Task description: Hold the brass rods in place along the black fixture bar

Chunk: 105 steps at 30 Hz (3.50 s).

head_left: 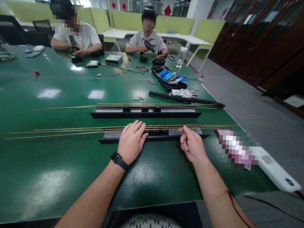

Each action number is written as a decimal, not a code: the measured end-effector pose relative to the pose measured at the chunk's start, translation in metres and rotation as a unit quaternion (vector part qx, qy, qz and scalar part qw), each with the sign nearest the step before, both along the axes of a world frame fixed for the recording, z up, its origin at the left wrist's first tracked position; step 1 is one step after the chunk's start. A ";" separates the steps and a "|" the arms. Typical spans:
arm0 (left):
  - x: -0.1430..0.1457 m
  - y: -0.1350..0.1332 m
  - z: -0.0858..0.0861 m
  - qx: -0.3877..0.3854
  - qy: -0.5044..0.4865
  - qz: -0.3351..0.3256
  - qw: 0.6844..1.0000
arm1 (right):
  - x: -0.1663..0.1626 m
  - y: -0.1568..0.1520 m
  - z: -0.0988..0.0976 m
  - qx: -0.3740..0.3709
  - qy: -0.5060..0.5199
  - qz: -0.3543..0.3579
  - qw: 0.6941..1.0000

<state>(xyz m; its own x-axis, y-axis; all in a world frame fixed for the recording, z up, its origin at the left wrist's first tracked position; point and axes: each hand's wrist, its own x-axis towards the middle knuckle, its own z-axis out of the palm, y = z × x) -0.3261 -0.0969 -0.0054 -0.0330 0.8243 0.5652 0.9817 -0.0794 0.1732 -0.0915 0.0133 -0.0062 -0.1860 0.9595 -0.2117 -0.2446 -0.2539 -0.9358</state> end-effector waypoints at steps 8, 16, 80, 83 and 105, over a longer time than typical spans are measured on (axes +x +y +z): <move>0.000 0.000 0.000 -0.010 0.000 0.002 1.000 | -0.004 -0.004 -0.001 -0.004 -0.010 0.051 0.999; 0.000 0.000 0.001 -0.014 -0.011 0.000 1.000 | -0.007 -0.005 0.001 0.002 -0.001 0.050 0.999; 0.001 -0.001 0.004 -0.023 -0.014 0.002 1.000 | -0.002 0.001 0.002 0.006 -0.007 -0.003 1.000; 0.000 -0.001 0.003 -0.022 -0.012 0.002 1.000 | 0.000 0.002 0.002 0.007 0.002 -0.022 1.000; 0.001 -0.001 0.004 -0.022 -0.009 0.002 1.000 | -0.001 0.001 0.001 -0.003 -0.007 0.011 1.000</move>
